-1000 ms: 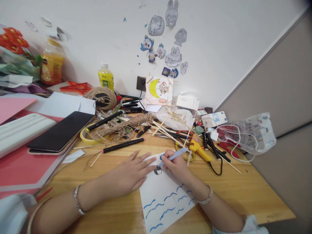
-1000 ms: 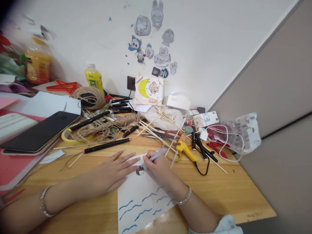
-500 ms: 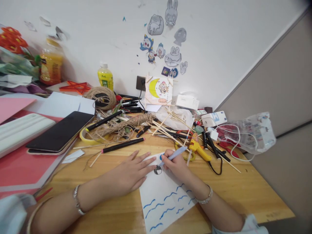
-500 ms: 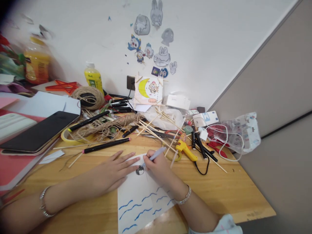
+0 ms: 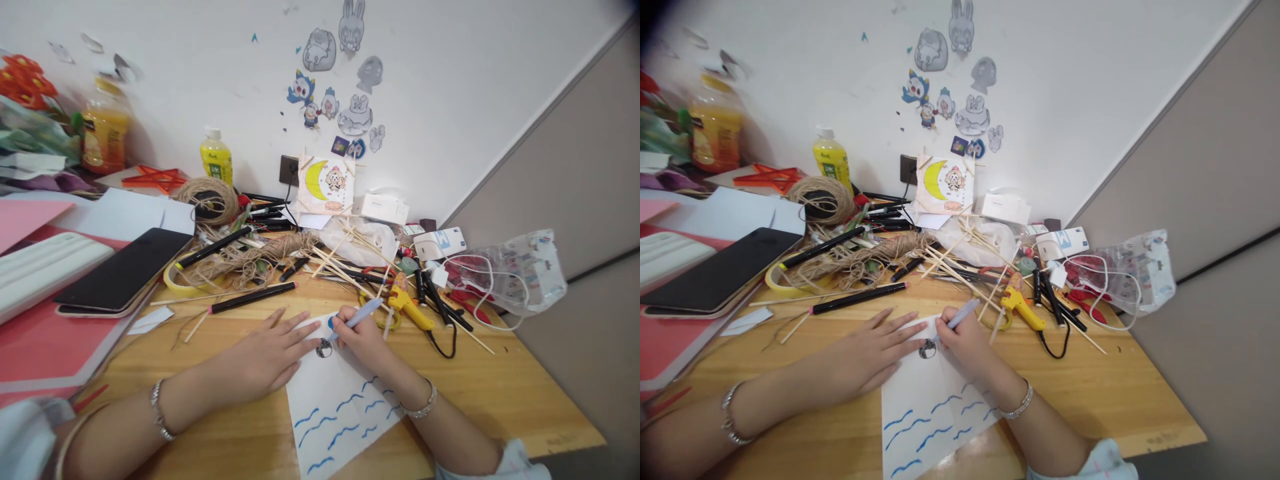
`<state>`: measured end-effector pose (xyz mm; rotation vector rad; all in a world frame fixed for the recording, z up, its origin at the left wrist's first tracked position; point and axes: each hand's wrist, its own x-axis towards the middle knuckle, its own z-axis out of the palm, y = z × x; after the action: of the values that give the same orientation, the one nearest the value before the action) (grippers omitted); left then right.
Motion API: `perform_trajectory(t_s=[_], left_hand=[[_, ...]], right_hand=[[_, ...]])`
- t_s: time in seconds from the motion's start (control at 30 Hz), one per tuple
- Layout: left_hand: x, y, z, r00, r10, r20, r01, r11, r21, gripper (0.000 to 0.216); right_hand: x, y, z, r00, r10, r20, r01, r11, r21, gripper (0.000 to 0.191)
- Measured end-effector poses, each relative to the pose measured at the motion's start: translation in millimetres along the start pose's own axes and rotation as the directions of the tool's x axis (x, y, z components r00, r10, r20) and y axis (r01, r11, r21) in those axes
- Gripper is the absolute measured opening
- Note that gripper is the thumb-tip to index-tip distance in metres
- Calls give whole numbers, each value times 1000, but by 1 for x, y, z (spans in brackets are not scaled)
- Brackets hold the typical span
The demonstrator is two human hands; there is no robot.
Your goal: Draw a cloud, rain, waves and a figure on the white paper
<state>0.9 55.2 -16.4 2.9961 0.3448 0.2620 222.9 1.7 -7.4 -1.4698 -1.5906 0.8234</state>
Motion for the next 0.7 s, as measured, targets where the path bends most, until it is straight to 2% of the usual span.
perform_trajectory(t_s=[0.4,0.7], left_hand=[[0,1,0,1000,-5,19,5,1000,7,48],[1,1,-1,1000,2,-8,-2,1000,-7,48]], right_hand=[[0,1,0,1000,-10,-9,10,1000,-5,32],[0,1,0,1000,-5,-15,5,1000,9,34]])
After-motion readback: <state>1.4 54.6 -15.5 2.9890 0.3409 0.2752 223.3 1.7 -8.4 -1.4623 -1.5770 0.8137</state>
